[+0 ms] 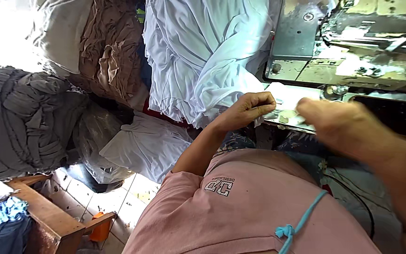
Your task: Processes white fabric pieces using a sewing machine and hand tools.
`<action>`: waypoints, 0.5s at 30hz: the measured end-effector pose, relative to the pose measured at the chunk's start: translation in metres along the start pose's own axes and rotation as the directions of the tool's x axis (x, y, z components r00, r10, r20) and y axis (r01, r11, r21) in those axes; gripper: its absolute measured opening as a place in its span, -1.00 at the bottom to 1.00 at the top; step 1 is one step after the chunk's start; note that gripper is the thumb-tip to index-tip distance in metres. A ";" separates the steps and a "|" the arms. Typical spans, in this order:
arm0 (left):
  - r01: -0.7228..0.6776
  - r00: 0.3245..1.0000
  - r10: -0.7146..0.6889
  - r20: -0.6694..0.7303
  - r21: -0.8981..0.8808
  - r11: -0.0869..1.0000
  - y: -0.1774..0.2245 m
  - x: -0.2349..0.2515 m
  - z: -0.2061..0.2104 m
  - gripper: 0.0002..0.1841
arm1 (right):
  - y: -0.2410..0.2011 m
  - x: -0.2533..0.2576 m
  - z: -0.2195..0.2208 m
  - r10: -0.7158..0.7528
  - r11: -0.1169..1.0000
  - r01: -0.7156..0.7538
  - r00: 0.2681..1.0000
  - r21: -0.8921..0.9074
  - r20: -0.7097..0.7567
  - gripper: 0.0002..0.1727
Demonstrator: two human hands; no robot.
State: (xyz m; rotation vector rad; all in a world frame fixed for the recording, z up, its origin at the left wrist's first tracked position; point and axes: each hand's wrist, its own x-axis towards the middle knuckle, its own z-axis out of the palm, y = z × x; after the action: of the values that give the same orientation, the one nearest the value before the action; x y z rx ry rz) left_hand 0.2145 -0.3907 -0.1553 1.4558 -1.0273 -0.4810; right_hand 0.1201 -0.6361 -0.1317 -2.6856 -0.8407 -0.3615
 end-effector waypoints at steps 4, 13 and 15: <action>0.010 0.983 -0.009 -0.185 0.005 1.000 -0.003 -0.004 -0.011 -0.85 | 0.059 -0.025 -0.005 0.321 0.947 -0.312 0.930 0.078 -0.179 -0.75; 0.126 0.940 -0.198 -0.276 -0.256 0.958 -0.009 0.013 0.014 -0.86 | 0.033 -0.016 0.118 0.549 0.721 -0.112 0.696 0.684 -0.464 -0.58; 0.140 0.931 -0.228 -0.286 -0.296 0.945 -0.007 0.012 0.012 -0.90 | 0.034 -0.015 0.118 0.517 0.741 -0.154 0.751 0.653 -0.410 -0.37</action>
State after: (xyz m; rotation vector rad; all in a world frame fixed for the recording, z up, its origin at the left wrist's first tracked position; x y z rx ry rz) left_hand 0.2132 -0.4085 -0.1607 1.3343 -0.5452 -0.4837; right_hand 0.1460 -0.6280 -0.2528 -1.9076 -0.1786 -0.6474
